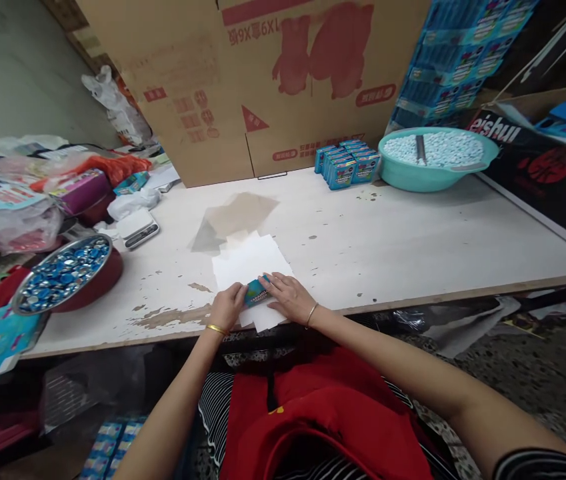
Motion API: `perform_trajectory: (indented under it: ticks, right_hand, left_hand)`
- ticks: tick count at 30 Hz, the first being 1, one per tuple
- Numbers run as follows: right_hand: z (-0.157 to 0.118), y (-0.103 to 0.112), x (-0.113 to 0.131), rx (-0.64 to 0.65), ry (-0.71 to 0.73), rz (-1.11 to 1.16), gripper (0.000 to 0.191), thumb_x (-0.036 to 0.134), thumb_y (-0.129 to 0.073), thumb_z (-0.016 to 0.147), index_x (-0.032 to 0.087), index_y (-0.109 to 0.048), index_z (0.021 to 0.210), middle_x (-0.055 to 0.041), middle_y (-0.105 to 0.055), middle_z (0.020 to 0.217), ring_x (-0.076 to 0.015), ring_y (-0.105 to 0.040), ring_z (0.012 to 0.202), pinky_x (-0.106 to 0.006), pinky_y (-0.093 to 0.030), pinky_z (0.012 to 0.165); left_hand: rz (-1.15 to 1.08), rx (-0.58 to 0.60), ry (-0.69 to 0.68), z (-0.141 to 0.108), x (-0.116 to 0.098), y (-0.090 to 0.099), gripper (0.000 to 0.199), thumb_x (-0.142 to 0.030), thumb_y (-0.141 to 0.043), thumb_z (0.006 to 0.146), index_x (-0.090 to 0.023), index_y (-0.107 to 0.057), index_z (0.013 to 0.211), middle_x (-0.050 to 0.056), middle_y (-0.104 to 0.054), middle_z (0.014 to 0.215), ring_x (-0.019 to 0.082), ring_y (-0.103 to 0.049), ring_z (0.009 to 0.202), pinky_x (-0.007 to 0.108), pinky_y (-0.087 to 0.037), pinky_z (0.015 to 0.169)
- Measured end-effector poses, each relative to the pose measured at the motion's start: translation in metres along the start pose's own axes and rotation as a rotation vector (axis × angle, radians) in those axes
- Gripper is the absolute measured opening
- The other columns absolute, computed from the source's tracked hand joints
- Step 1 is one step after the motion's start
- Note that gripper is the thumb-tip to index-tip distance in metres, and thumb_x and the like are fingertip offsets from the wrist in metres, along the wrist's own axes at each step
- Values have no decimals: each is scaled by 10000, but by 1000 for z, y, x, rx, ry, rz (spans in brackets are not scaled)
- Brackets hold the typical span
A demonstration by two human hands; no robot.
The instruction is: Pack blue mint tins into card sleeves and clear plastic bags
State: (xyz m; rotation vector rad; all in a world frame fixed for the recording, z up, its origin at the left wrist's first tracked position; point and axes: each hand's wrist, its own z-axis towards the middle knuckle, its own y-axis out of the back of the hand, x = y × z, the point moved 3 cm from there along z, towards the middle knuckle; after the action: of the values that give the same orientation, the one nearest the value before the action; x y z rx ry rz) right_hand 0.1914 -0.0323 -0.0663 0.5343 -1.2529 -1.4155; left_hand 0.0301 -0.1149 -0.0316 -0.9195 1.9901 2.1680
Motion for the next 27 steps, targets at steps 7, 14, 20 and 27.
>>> perform_trajectory:
  ticks: [7,14,20,27]
  right_hand:
    - [18,-10,-3,-38,-97,-120,517,412,-568,865,157,-474,1304,-168,-576,1105,-281,-478,1001,-377,-408,773]
    - [15,-16,-1,32,8,-173,242,304,-455,935,155,-637,997,-122,-605,901,-248,-484,911,-344,-385,695]
    - [-7,11,-9,-57,49,95,506,398,-562,869,157,-458,1302,-143,-562,1185,-267,-466,1122,-430,-416,902]
    - [-59,40,-26,-98,141,376,280,173,-392,922,209,-598,1108,-91,-619,1136,-203,-513,1112,-436,-441,925]
  left_hand:
    - [-181,-178,-189,-14,9,-20,423,-374,-492,873,-201,-432,1255,90,-534,1166,70,-558,605,254,-495,649]
    - [26,-255,-344,-26,6,-33,212,-297,-487,889,-180,-536,1058,104,-598,1071,203,-580,965,366,-496,849]
    - [-24,-239,-416,-31,7,-27,162,-225,-420,908,-207,-581,905,83,-610,1206,196,-572,1057,384,-472,870]
    - [-173,-137,-504,-54,-16,-21,217,-252,-422,915,-238,-591,1051,66,-661,1144,190,-586,1044,405,-463,888]
